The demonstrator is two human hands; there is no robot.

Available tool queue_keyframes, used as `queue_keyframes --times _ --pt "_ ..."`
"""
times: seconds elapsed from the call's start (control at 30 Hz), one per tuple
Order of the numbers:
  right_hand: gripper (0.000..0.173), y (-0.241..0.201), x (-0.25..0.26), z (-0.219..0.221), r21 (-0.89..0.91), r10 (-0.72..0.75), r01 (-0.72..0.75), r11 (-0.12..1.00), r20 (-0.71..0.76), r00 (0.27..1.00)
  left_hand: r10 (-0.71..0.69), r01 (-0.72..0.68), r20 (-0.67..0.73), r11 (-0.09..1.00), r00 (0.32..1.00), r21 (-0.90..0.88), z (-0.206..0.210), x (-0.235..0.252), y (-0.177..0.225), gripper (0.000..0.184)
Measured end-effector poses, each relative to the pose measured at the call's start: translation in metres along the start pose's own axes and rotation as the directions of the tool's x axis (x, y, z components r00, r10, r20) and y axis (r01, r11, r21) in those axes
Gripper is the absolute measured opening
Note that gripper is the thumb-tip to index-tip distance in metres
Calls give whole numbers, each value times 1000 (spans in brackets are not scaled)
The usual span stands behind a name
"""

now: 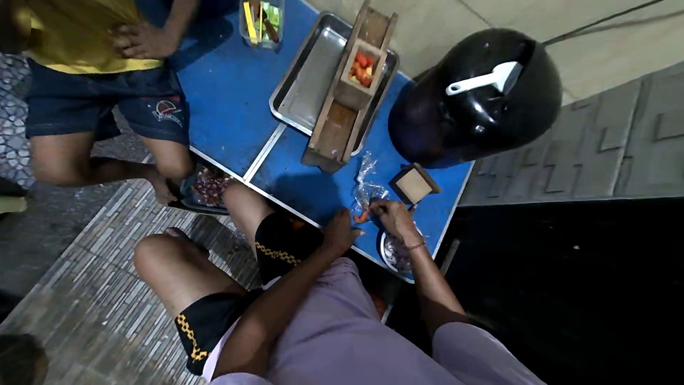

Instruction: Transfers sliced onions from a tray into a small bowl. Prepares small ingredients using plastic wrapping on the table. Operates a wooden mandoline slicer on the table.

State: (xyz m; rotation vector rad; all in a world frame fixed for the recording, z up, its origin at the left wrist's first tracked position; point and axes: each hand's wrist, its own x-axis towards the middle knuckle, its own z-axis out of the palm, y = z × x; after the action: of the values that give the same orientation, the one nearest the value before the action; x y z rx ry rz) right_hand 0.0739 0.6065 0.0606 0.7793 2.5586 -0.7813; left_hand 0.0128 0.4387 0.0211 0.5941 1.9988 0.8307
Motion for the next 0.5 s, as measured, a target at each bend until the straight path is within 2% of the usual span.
queue_keyframes --times 0.13,0.17,0.27,0.33,0.4,0.5 --pt "25 2 4 8 -8 7 -6 1000 33 999 -19 20 -12 998 1000 62 1 11 7 30" --pt "26 3 6 10 -28 21 -20 999 29 999 -27 28 -9 997 1000 71 1 12 8 27" --pt "24 -2 8 11 -53 64 -64 997 8 998 -66 67 -18 997 998 35 -1 14 7 29" --pt "20 -4 9 13 -45 27 -28 999 -11 1000 -71 68 -71 997 995 -37 -2 15 0 28" --pt "24 -3 10 18 -45 -14 12 999 -38 999 -76 66 -115 994 991 -85 -6 15 -7 28" --pt "23 -5 11 30 -122 -43 26 992 -136 990 -123 115 -107 990 987 -77 -16 11 -8 30"
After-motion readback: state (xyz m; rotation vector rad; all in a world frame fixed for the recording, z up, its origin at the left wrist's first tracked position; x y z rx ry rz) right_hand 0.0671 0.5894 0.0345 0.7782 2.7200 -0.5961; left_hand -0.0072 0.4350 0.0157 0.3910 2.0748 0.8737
